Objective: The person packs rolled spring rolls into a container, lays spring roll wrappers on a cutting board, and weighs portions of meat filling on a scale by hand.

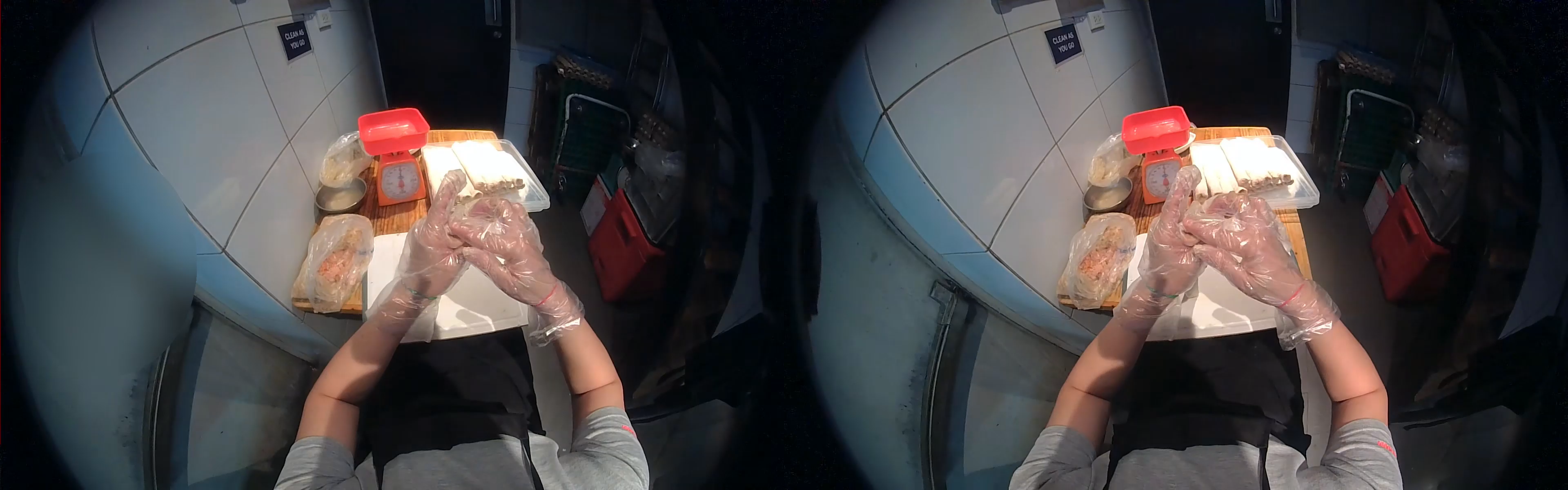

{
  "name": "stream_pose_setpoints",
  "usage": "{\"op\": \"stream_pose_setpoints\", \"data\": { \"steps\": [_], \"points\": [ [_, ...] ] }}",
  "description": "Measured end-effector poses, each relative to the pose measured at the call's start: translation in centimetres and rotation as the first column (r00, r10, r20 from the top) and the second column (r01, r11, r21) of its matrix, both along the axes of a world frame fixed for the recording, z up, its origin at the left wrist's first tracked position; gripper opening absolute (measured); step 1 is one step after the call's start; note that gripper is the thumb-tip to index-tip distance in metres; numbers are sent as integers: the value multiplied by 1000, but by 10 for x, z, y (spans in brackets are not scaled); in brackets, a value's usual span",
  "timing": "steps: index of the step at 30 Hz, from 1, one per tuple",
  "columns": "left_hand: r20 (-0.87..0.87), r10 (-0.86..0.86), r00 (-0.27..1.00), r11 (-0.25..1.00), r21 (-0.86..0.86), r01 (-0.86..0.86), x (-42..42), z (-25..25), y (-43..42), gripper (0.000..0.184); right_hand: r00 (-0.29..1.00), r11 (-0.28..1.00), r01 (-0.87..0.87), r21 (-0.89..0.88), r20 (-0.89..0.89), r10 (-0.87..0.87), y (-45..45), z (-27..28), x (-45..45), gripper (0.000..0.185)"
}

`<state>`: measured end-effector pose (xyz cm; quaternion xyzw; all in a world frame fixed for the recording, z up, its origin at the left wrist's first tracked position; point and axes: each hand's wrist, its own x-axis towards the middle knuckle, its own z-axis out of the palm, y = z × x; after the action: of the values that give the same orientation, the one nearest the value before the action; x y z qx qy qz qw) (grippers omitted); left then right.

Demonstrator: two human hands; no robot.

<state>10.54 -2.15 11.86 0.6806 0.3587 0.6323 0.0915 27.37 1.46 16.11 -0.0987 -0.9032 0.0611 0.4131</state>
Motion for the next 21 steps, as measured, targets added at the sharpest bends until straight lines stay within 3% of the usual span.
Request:
{"op": "stream_pose_setpoints", "data": {
  "steps": [5,9,12,15,21],
  "points": [
    [-45,27,999,999,-34,-29,-3,6,-6,90,999,993,24,114,-39,-20,3,0,-2,32],
    [13,-63,998,993,-103,64,-4,5,-5,96,998,989,28,148,-53,-21,6,1,-5,30],
    [-41,4,999,991,-135,-10,-3,10,-11,91,997,984,47,173,-62,-37,4,5,-9,23],
    [-92,64,994,998,12,-63,-3,10,-4,82,996,976,69,208,-68,-56,5,6,-15,18],
    [-52,-52,997,998,30,54,-7,7,-1,80,998,976,55,212,-44,-47,8,5,-19,17]
  ]
}}
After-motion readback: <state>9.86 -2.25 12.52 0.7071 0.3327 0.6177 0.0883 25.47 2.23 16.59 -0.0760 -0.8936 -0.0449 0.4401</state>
